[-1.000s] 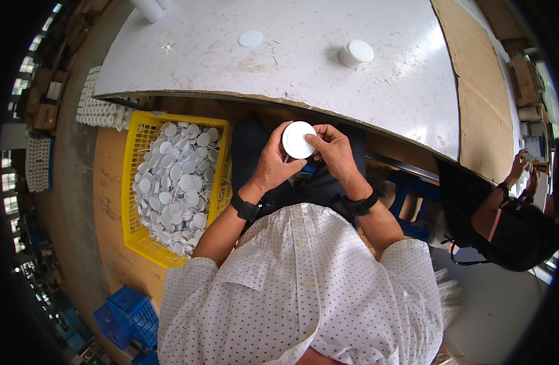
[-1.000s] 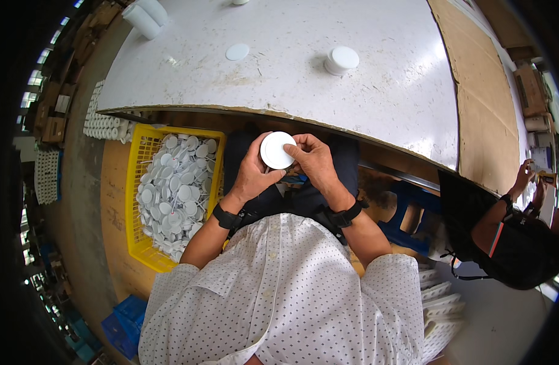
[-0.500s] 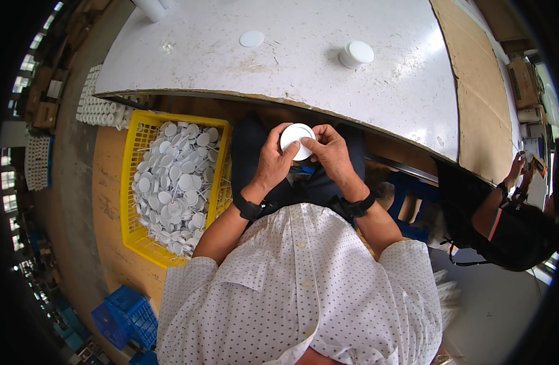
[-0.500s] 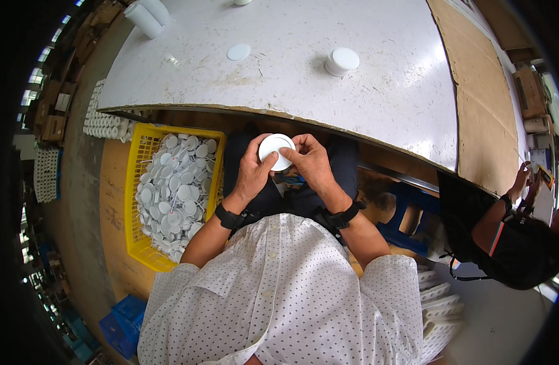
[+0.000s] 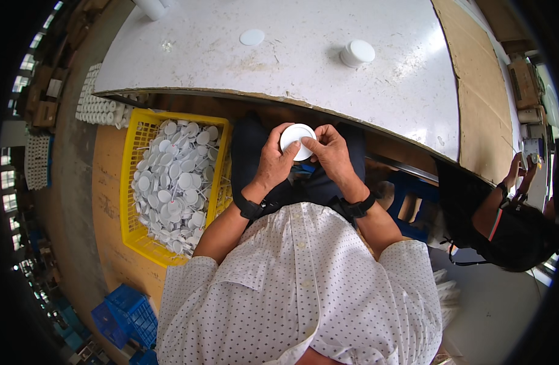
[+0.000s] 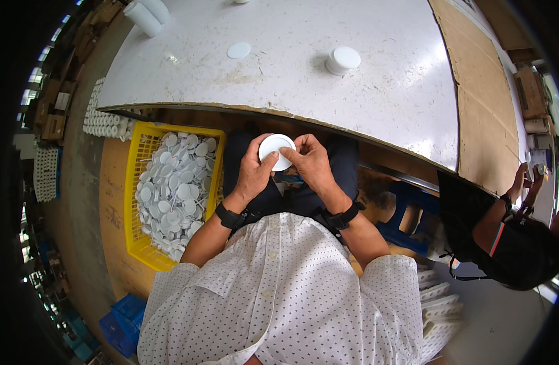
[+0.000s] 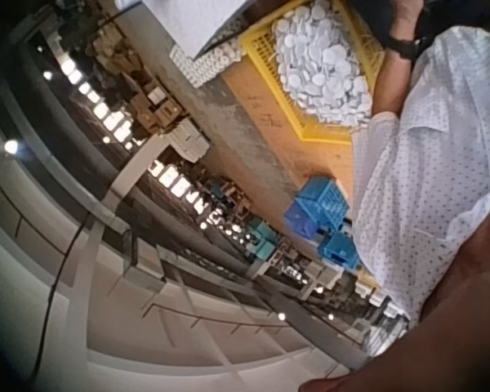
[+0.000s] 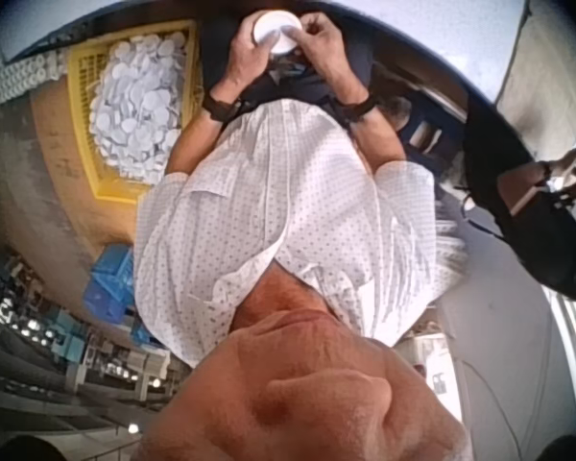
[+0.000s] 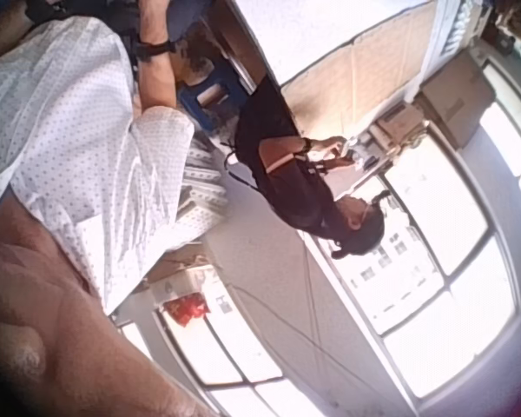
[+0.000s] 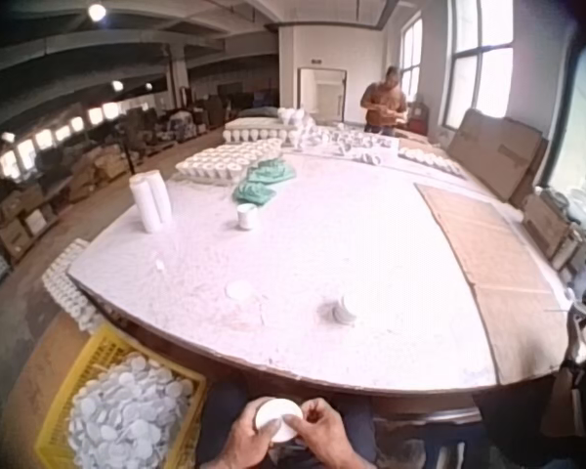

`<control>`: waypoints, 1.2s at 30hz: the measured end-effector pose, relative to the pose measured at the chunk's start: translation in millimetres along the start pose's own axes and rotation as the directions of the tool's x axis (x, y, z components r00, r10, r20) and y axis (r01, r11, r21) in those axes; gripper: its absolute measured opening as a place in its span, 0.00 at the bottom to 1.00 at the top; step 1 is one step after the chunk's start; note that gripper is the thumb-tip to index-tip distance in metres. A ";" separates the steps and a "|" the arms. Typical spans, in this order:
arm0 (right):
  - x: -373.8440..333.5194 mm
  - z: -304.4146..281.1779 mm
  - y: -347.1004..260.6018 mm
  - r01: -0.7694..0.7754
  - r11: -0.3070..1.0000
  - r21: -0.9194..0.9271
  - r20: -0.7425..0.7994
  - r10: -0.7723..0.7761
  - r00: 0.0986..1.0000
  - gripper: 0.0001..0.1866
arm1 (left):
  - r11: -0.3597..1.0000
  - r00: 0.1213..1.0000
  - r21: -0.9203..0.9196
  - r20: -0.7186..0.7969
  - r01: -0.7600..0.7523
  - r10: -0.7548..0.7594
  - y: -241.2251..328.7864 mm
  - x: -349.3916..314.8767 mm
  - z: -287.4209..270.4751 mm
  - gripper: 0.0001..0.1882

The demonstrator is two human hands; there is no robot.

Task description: Applying a substance using a small stick to white circular components and assembling them.

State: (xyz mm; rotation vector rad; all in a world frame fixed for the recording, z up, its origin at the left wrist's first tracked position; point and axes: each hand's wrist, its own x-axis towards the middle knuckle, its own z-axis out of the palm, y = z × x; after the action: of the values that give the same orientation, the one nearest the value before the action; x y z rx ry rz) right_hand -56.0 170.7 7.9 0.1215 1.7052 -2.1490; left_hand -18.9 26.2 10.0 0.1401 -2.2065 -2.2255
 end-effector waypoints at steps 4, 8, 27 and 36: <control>2.7 0.2 6.4 0.050 0.999 -0.003 -0.012 -0.050 0.999 0.14 | 0.975 0.983 0.144 -0.043 -0.169 0.177 -14.9 6.1 2.1 0.20; 3.0 3.6 4.5 0.049 0.998 -0.026 -0.027 -0.050 0.998 0.15 | 0.960 0.970 0.169 -0.055 -0.226 0.238 -12.5 10.4 0.7 0.18; 5.3 15.1 33.8 -0.016 0.960 -0.279 0.253 0.089 0.963 0.07 | 0.990 0.753 0.040 -0.654 0.137 -0.077 -75.0 -67.5 -111.1 0.22; 15.6 -19.6 46.2 -0.068 0.916 -0.395 0.171 0.146 0.974 0.07 | 0.848 0.044 -0.456 -0.874 0.271 -0.484 -186.9 -265.8 -264.3 0.22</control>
State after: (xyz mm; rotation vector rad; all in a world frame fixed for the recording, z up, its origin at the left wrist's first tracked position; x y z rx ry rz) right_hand -57.3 177.1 -44.3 -0.1033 1.9152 -1.6453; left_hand 274.6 -217.9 -162.3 1.8089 -1.1662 -1.4555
